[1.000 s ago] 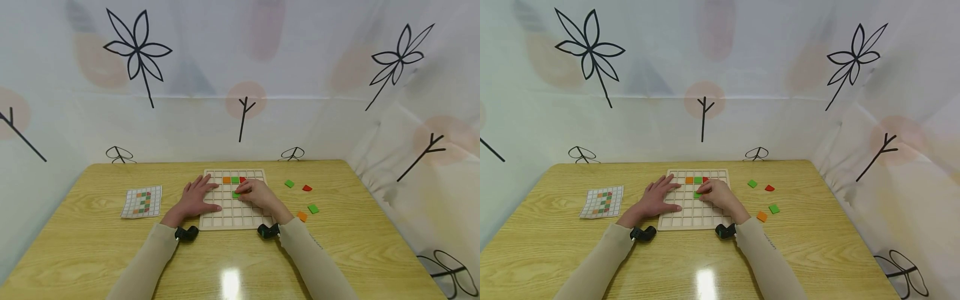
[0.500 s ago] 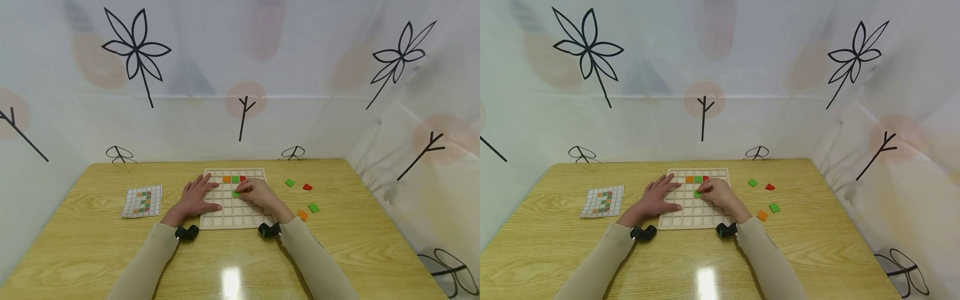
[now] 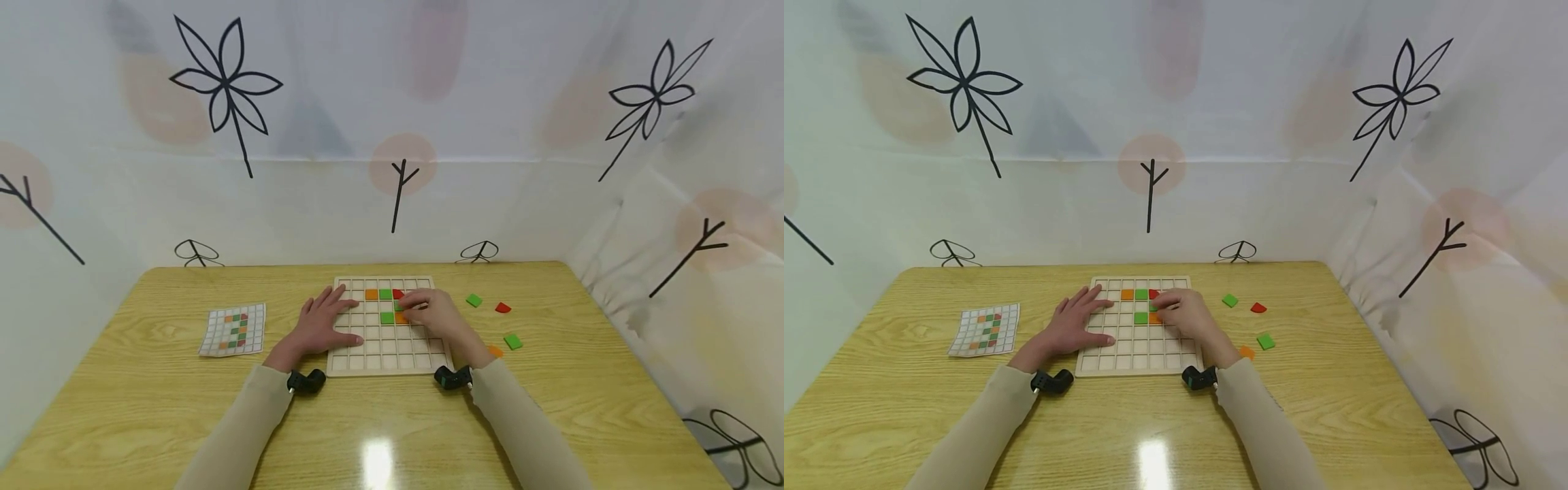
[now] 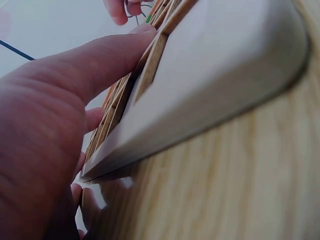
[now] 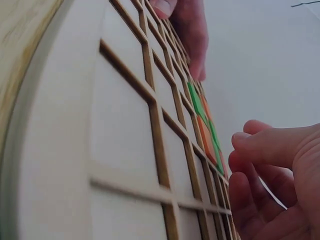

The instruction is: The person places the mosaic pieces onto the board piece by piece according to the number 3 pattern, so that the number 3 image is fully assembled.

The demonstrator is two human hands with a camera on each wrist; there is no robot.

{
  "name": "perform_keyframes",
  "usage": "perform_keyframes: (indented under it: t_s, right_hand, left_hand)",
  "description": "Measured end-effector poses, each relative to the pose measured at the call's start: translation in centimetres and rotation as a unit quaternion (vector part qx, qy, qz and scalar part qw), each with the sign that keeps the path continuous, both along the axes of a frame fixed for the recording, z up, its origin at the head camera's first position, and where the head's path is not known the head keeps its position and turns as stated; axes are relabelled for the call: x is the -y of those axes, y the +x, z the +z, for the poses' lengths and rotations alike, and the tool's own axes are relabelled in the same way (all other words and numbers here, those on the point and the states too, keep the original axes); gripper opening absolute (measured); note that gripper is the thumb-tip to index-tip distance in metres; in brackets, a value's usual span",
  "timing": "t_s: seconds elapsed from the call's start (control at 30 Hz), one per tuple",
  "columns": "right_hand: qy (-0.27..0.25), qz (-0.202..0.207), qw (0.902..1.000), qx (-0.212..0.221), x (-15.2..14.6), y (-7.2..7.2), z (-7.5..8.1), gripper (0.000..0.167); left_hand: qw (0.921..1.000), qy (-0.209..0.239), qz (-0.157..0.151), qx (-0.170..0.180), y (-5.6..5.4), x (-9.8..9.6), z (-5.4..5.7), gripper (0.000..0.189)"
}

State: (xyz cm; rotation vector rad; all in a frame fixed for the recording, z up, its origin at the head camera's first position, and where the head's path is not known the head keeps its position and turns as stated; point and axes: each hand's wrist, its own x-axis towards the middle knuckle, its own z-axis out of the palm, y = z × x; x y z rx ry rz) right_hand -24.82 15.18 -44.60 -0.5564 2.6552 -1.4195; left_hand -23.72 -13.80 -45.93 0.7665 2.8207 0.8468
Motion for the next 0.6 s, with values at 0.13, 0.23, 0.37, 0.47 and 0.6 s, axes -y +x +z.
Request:
perform_keyframes:
  t_s: [0.13, 0.23, 0.37, 0.47, 0.6]
  right_hand:
    - [0.005, -0.014, 0.9999, 0.004, -1.4, 0.5, 0.7, 0.019]
    - [0.009, -0.025, 0.9996, 0.007, -2.7, 0.7, 0.8, 0.02]
    - [0.015, -0.044, 0.9988, 0.016, -4.7, 1.0, 0.8, 0.021]
    - [0.026, -0.053, 0.9982, 0.004, -6.3, 1.3, 0.9, 0.022]
    - [0.041, -0.058, 0.9973, -0.02, -8.7, 1.9, 0.9, 0.021]
  left_hand:
    - [1.0, 0.003, 0.0, -0.006, 0.0, 0.0, -0.1, 0.075]
    - [1.0, 0.005, 0.0, -0.007, 0.0, 0.1, -0.1, 0.075]
    - [1.0, 0.001, 0.0, -0.007, 0.0, 0.1, -0.2, 0.075]
    - [1.0, -0.001, 0.001, -0.006, 0.0, 0.1, -0.4, 0.075]
    - [1.0, -0.001, 0.003, -0.004, 0.0, 0.0, -0.4, 0.076]
